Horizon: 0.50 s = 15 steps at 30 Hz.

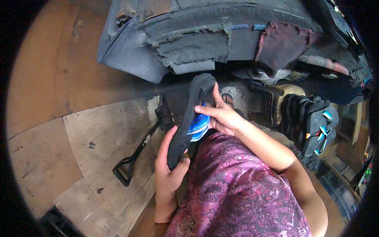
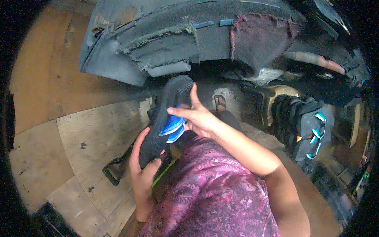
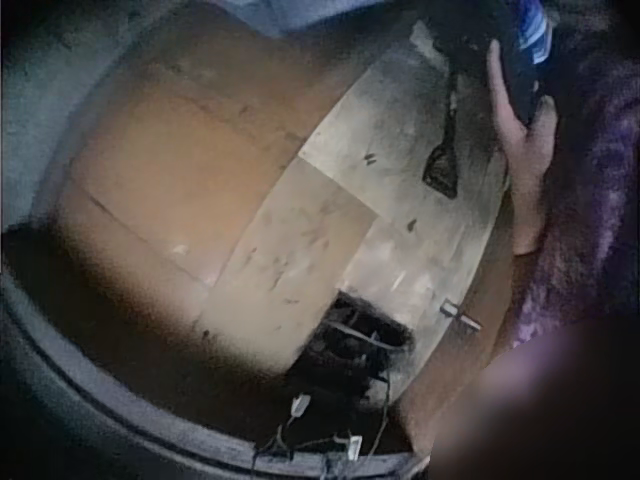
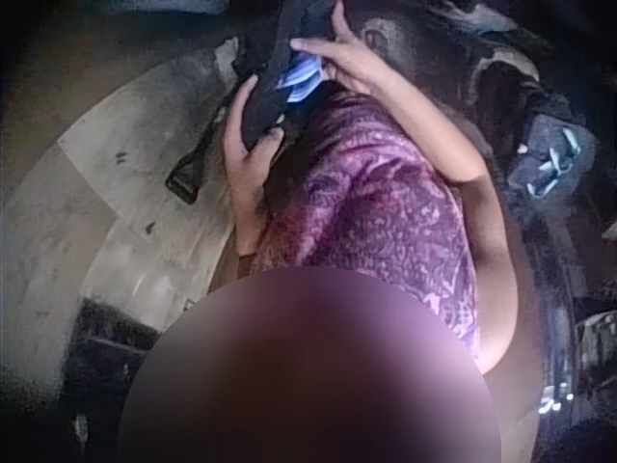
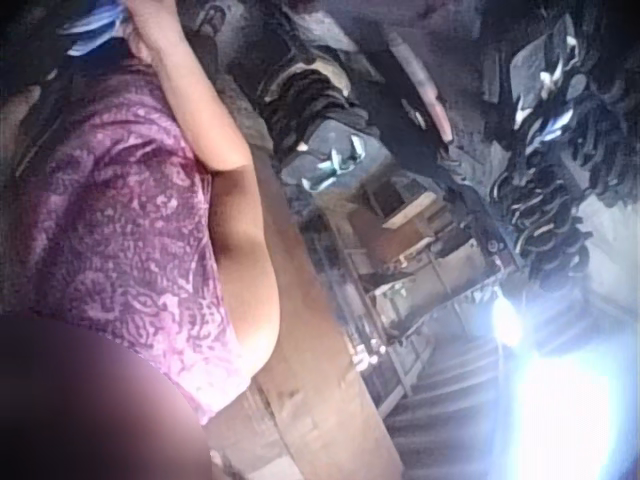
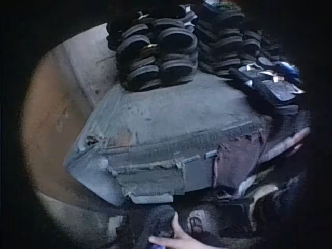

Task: The person repeatedly picks up a black flip-flop and presses a blue-and-white insole into the footbed, adjusting and seating it by hand. The person turns the sandal over to inspect the sole and continues pressing the insole into place.

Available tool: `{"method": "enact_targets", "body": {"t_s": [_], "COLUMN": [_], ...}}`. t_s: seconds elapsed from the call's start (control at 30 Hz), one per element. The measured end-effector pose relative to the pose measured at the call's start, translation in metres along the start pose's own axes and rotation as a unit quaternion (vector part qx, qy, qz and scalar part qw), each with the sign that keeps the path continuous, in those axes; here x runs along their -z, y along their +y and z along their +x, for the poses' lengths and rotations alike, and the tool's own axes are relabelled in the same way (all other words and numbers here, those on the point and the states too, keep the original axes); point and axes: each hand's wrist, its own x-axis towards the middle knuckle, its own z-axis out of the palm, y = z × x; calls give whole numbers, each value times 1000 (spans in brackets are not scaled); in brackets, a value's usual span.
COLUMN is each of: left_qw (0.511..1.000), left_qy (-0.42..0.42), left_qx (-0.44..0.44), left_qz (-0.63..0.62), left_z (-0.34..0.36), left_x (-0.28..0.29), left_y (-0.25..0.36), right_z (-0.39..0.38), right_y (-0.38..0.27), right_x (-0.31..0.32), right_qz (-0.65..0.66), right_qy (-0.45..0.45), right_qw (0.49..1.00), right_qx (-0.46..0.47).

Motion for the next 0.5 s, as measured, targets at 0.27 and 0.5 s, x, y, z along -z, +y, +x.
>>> {"method": "enact_targets", "body": {"t_s": [0.27,0.5], "left_qw": [989,984], "left_qy": [-3,-6], "left_qx": [8,-2], "left_qz": [146,176], "left_z": [52,51], "left_x": [-32,-39], "left_y": [32,26], "right_z": [27,25], "right_y": [-14,-23], "right_x": [15,29], "right_qz": [69,54], "right_qy": [-24,-9], "right_qw": [997,998], "right_qx": [-5,-27]}}
